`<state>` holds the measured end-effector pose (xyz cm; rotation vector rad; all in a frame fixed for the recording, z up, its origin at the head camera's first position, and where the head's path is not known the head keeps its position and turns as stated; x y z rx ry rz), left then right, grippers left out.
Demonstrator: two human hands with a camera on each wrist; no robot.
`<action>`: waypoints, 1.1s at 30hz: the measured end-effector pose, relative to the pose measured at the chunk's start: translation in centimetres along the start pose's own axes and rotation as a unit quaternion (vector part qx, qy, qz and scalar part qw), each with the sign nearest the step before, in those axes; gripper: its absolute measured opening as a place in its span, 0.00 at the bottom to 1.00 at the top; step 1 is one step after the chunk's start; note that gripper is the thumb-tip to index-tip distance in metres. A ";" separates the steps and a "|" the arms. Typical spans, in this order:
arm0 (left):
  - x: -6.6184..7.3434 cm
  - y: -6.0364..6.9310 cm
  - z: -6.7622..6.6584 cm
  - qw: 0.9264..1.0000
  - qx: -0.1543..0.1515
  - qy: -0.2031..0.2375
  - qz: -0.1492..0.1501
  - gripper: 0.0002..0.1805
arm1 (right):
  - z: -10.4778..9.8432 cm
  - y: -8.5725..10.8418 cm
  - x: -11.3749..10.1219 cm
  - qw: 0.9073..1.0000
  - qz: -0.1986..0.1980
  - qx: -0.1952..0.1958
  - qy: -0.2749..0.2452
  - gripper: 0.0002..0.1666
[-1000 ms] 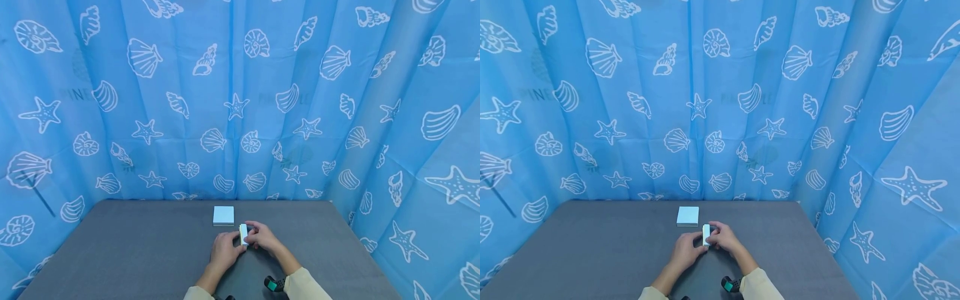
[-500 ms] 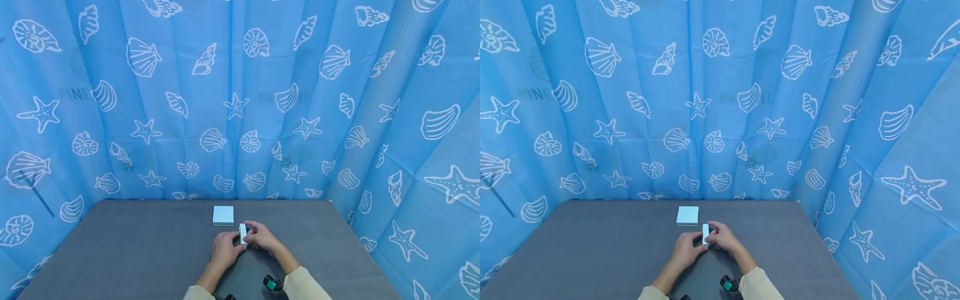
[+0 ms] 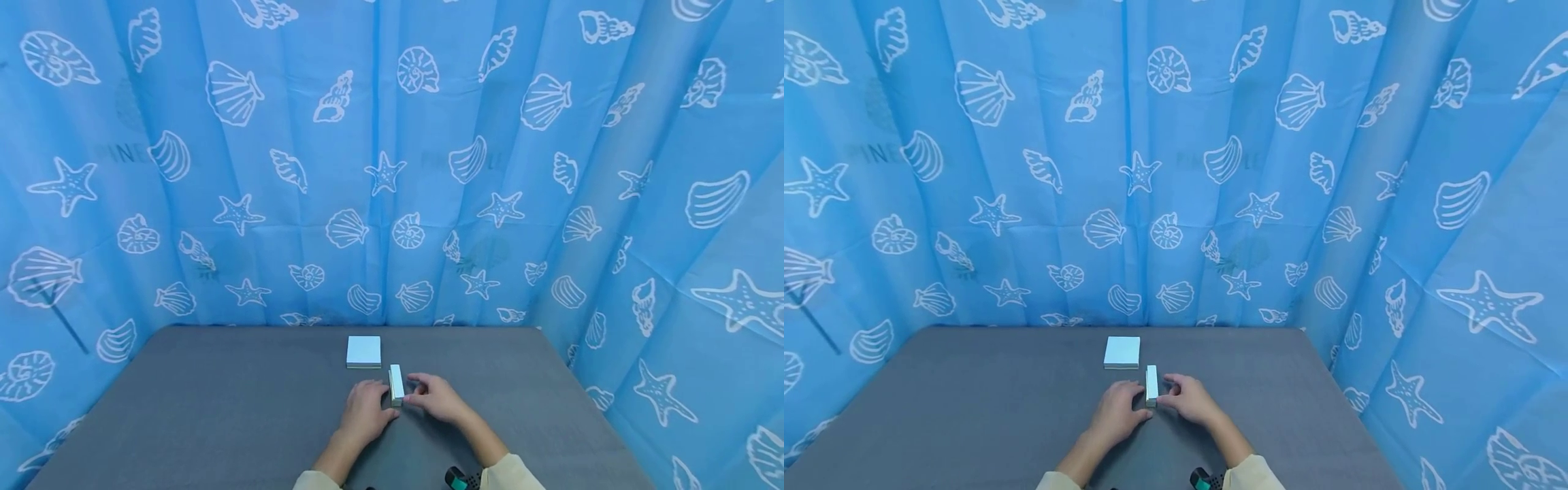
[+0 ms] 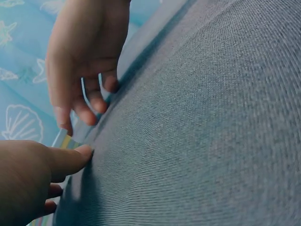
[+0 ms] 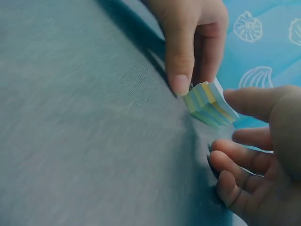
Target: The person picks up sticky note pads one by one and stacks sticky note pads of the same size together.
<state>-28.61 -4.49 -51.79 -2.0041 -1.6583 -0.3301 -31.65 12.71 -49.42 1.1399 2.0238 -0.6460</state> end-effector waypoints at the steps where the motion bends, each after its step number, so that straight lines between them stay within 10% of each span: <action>1: 0.0 0.1 -0.1 1.000 -0.002 -0.005 0.004 0.26 | 0.0 0.1 0.0 1.000 -0.006 -0.001 0.022 0.28; 14: 0.2 0.7 -0.7 0.999 -0.021 -0.026 0.041 0.26 | 1.3 0.1 -1.3 0.961 -0.041 0.031 0.272 0.12; 33: -0.1 1.0 -0.8 0.998 -0.039 -0.011 0.040 0.28 | 2.0 0.2 -1.4 0.948 -0.036 0.054 0.311 0.09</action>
Point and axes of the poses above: each hand's wrist, its own y-axis away from the middle knuckle, its own z-axis out of the palm, x = y × z, the point moved 2 cm from there along -y, towards the middle knuckle, and after that the axes turned 1 degree about -z, right-handed, at the moved point
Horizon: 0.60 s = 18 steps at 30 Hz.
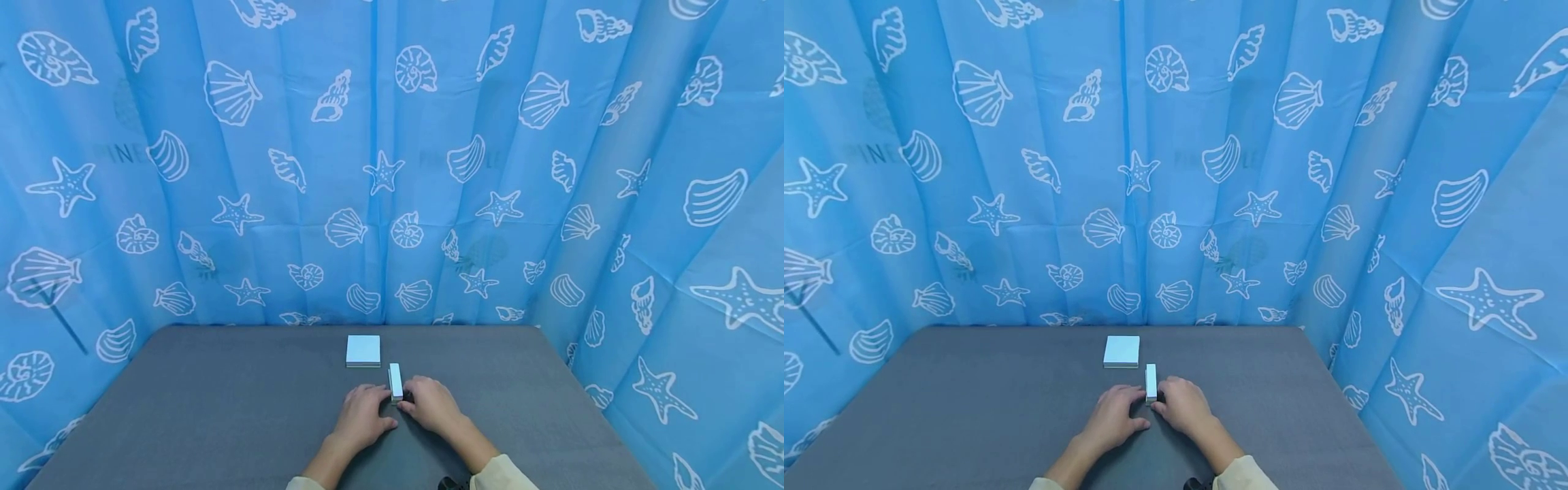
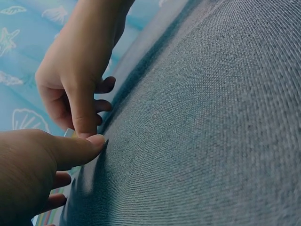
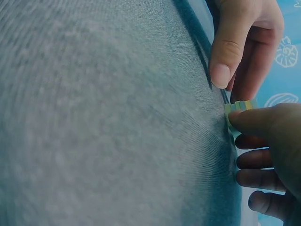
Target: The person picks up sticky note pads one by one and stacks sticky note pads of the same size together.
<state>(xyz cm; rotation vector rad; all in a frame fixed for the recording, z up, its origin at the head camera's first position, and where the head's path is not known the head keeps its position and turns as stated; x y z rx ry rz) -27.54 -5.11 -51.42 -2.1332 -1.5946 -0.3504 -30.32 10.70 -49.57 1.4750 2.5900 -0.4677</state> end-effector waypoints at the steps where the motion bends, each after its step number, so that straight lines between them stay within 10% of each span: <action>1: 0.0 0.0 0.0 1.000 -0.001 0.001 -0.001 0.28 | 0.1 0.0 0.0 1.000 0.001 0.000 0.000 0.09; 18: 0.0 0.1 0.3 1.000 -0.015 0.004 -0.011 0.28 | 0.3 -0.1 0.0 0.999 0.012 0.009 -0.033 0.06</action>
Point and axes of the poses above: each hand's wrist, its own y-axis away from the middle knuckle, its own z-axis out of the palm, x = y × z, the point moved 2 cm from there along -y, towards the middle knuckle, and after that the axes turned 1 degree about -z, right-handed, at the moved point
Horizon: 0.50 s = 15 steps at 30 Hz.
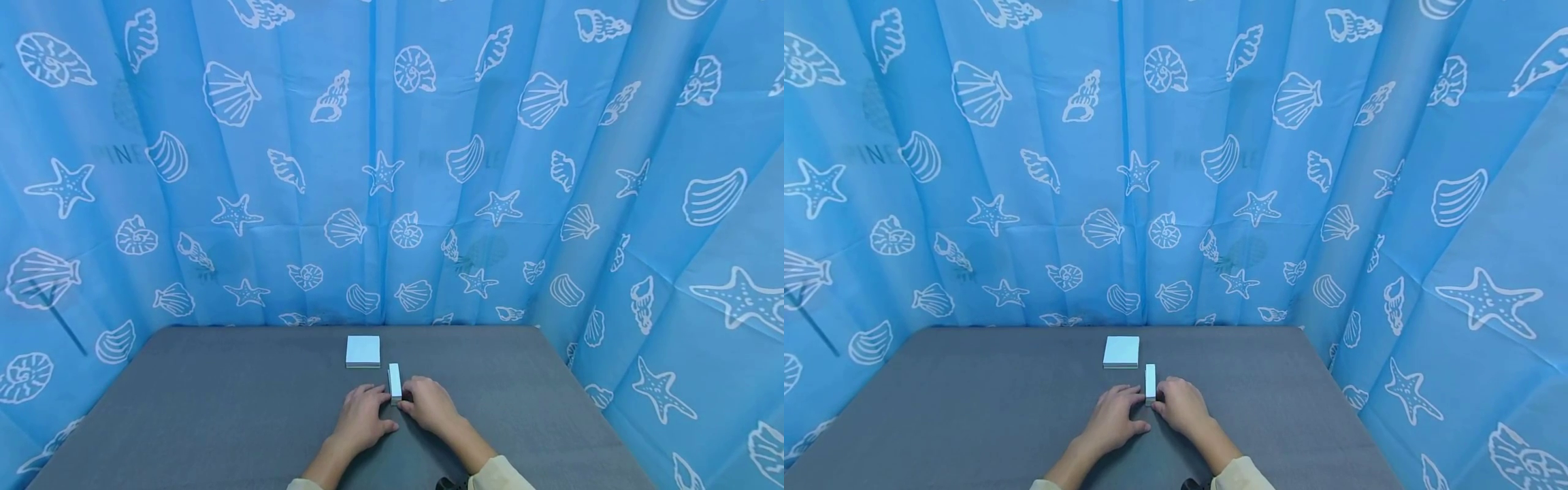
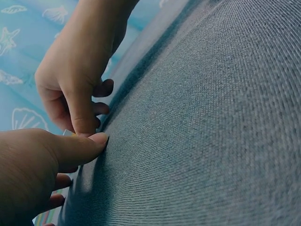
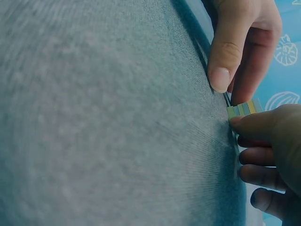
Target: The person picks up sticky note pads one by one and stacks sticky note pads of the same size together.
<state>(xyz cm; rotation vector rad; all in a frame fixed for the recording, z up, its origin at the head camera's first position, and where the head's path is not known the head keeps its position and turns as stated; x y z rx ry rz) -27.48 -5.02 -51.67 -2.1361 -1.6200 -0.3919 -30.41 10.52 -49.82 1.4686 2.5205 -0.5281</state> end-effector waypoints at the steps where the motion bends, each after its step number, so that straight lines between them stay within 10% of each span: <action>1: 0.0 0.0 0.0 1.000 0.000 0.001 -0.002 0.28 | 0.0 0.0 0.0 1.000 0.000 0.000 -0.005 0.06; 15: 0.1 0.2 -0.2 1.000 -0.008 -0.015 0.004 0.29 | 0.6 0.2 0.4 0.999 0.007 0.022 -0.048 0.06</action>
Point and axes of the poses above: each hand's wrist, its own y-axis away from the middle knuckle, its own z-axis out of the palm, x = y × z, the point moved 2 cm from there along -y, towards the middle knuckle, and after that the axes turned 1 degree about -z, right-handed, at the moved point
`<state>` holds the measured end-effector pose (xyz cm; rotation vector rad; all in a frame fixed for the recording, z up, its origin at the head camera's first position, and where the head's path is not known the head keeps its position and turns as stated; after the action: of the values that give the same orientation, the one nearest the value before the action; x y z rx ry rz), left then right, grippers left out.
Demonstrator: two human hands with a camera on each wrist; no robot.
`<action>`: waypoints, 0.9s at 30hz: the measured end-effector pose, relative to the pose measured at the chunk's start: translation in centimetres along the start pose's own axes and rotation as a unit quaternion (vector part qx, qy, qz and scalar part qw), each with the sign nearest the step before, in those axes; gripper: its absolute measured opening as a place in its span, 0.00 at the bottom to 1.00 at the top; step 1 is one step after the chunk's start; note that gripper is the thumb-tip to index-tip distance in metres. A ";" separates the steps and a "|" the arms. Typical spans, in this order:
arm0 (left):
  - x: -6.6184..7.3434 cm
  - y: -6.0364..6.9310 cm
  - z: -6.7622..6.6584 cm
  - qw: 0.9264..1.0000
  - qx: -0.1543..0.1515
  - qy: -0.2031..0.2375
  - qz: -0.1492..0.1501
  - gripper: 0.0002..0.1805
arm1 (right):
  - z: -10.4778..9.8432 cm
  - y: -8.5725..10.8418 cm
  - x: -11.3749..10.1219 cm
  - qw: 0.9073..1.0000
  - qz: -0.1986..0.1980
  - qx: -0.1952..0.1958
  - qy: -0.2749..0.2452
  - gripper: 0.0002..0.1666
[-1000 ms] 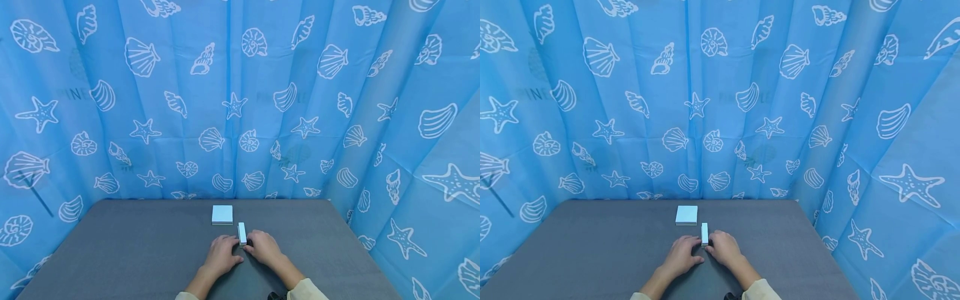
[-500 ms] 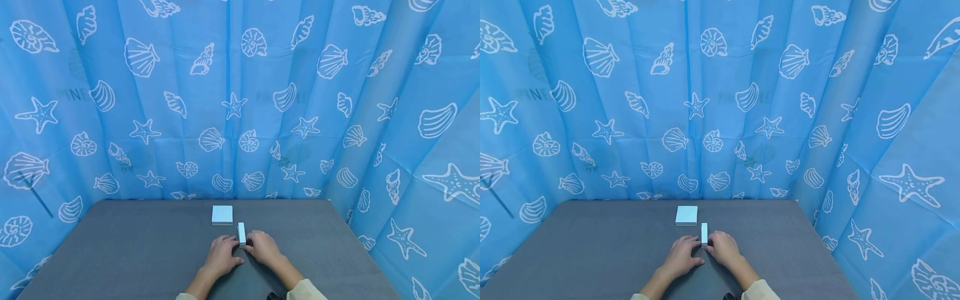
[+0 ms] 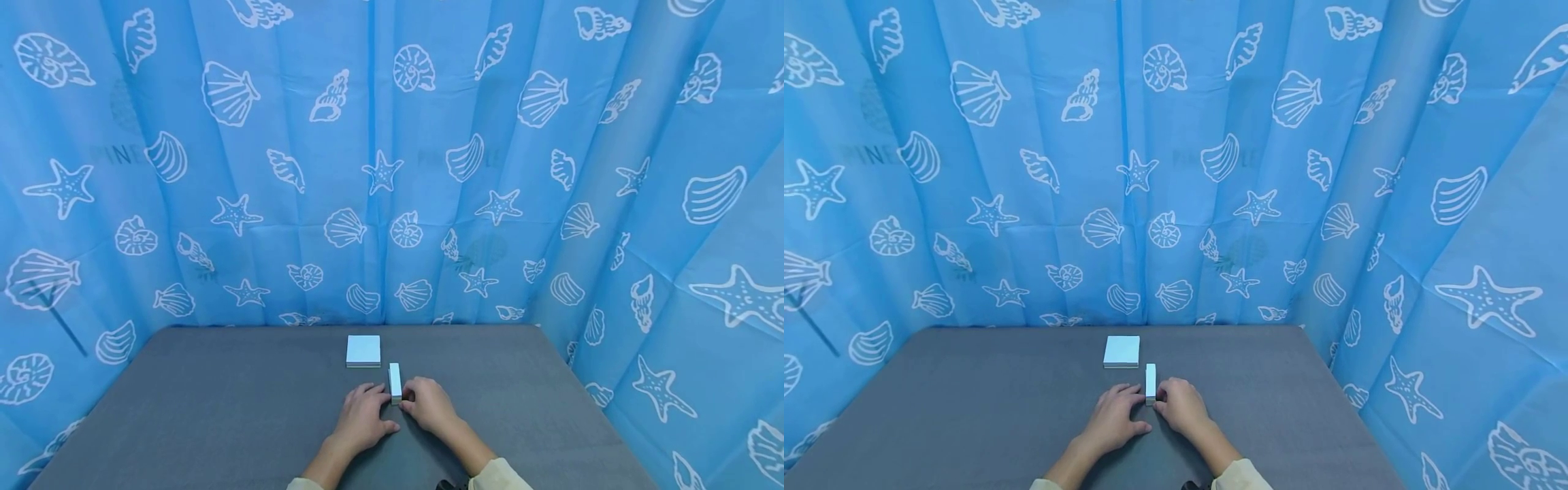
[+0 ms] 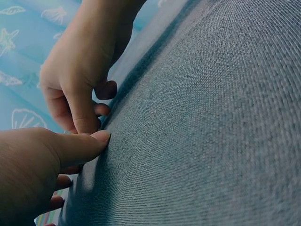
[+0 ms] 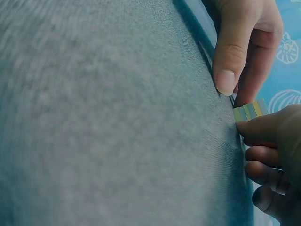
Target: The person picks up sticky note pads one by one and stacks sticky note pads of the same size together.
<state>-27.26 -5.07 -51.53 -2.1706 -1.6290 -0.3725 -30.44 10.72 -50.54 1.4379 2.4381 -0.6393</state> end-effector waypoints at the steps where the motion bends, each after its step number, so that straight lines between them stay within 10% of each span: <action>1: 0.0 0.0 0.0 1.000 0.001 0.001 0.001 0.29 | 0.0 0.1 0.0 1.000 0.001 0.000 -0.002 0.06; 14: -2.6 1.4 -1.8 0.998 -0.006 0.065 -0.004 0.33 | -2.0 2.6 2.8 1.000 0.009 0.000 -0.020 0.12; 27: -10.0 5.8 -6.7 0.998 0.042 0.030 -0.043 0.38 | -5.1 6.1 7.0 0.998 0.066 0.013 0.017 0.24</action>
<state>-24.38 -18.10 -50.94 -2.0141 -1.6784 -0.3844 -28.39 21.11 -50.46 1.6165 2.3427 -0.6240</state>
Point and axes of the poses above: each hand's wrist, its own y-axis away from the middle knuckle, its own z-axis out of the palm, x = y × z, the point moved 2 cm from there along -y, towards the middle knuckle, and after that the axes turned 1 degree about -z, right-handed, at the moved point
